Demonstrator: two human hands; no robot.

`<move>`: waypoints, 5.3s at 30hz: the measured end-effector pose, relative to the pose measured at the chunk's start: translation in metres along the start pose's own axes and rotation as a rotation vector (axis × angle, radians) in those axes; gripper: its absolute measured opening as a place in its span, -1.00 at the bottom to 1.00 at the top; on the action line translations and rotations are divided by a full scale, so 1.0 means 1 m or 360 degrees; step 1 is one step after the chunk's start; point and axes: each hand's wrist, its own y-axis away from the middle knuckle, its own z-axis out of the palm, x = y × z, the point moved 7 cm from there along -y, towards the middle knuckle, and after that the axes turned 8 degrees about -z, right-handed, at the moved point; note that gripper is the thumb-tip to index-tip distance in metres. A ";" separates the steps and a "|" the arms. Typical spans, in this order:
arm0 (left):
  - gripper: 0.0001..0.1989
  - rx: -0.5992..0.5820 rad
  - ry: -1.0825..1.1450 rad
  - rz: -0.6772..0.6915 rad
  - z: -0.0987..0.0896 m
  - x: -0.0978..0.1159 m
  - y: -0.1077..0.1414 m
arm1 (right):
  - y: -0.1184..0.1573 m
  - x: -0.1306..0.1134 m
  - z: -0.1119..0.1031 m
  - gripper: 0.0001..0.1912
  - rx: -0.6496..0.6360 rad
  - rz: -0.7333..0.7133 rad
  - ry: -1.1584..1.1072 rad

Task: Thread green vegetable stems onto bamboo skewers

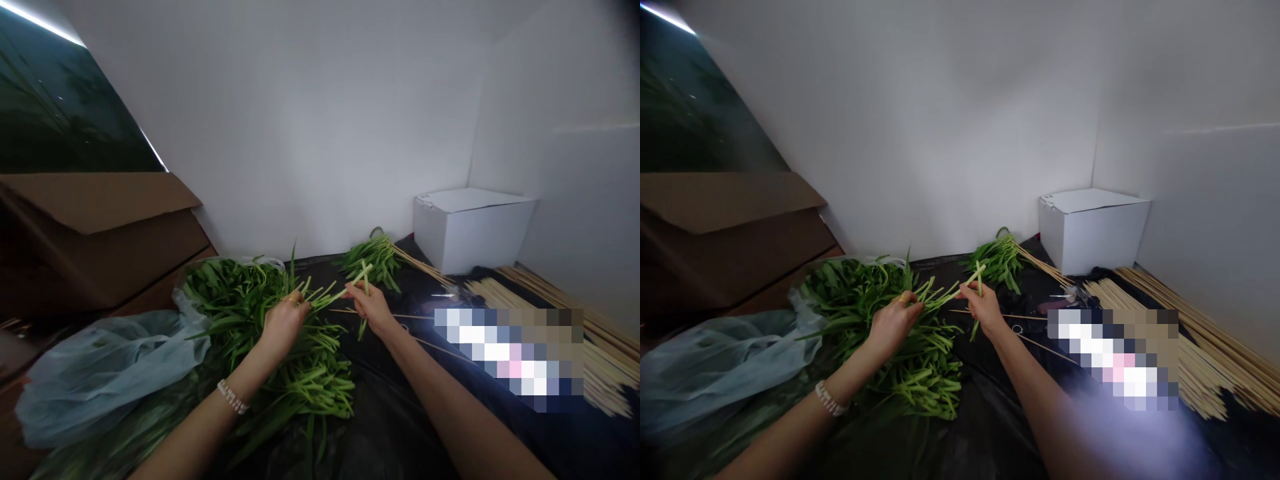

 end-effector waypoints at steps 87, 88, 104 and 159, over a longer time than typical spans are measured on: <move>-0.76 0.0009 0.1091 -0.0466 0.016 -0.046 -0.041 | 0.008 0.006 0.015 -0.59 -0.0153 0.0166 -0.0192; -0.73 0.0041 0.1204 -0.0581 0.019 -0.059 -0.043 | 0.007 0.006 0.012 -0.59 -0.0123 0.0167 -0.0220; -0.71 0.0261 0.0876 -0.0141 -0.037 -0.044 -0.045 | 0.006 0.010 0.009 -0.57 -0.0184 0.0219 -0.0267; -0.76 -0.0722 0.0039 -0.0263 0.088 -0.046 -0.030 | 0.007 0.035 0.001 -0.76 -0.0138 0.0564 -0.0510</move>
